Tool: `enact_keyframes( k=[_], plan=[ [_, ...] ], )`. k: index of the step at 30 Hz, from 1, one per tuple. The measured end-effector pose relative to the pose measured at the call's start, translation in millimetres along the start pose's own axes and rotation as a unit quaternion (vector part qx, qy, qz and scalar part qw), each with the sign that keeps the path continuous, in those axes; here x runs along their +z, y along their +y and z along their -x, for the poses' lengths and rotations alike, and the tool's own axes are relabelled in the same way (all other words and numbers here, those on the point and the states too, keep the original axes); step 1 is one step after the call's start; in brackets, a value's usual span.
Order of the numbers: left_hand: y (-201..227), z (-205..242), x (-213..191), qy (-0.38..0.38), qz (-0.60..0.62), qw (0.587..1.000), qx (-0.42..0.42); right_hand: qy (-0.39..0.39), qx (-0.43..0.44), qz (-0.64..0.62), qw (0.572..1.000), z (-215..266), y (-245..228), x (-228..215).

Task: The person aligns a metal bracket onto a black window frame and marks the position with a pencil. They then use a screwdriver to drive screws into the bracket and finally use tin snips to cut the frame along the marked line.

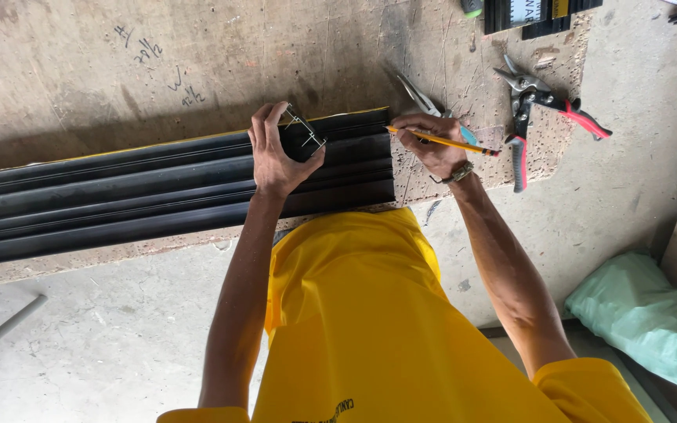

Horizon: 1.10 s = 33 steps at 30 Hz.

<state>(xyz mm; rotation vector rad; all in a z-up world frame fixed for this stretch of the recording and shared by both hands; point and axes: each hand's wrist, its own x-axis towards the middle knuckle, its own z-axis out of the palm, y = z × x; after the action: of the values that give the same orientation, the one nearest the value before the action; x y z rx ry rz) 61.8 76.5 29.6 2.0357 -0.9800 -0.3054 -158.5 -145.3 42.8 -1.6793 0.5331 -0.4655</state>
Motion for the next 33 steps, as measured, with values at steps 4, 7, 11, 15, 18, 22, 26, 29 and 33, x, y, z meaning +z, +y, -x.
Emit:
enact_keyframes(
  k=[4,7,11,15,18,22,26,29,33],
  plan=[
    [1.0,-0.6,-0.7,0.003,0.007,1.000,0.001,0.000,0.009,0.003,1.000,1.4,2.7,-0.2],
    [0.6,0.9,-0.7,-0.004,0.011,1.000,-0.002,0.002,0.010,0.002,1.000,0.5,-2.8,0.6],
    [-2.0,2.1,2.1,-0.001,0.002,1.000,0.001,-0.001,-0.014,-0.001,1.000,-2.7,-9.5,0.5],
    [-3.0,1.9,2.4,0.002,-0.004,1.000,0.003,-0.004,-0.005,0.002,1.000,0.7,-3.1,-0.7],
    [0.3,1.8,1.2,-0.008,-0.001,1.000,-0.003,-0.010,-0.013,-0.001,1.000,0.3,-1.3,-1.2],
    [0.5,1.6,2.2,-0.004,-0.002,1.000,-0.006,0.005,-0.068,-0.055,0.996,-1.1,8.1,0.6],
    [0.9,2.1,1.2,0.000,-0.004,1.000,-0.007,0.090,-0.033,-0.065,0.993,13.0,14.0,-9.1],
    [0.1,2.4,1.7,0.005,-0.002,1.000,0.012,0.108,-0.019,-0.057,0.992,35.9,17.4,-19.1],
    [9.5,0.8,-4.2,-0.009,0.011,0.997,0.071,0.073,-0.085,-0.063,0.992,40.2,9.5,-13.5]
  ],
)
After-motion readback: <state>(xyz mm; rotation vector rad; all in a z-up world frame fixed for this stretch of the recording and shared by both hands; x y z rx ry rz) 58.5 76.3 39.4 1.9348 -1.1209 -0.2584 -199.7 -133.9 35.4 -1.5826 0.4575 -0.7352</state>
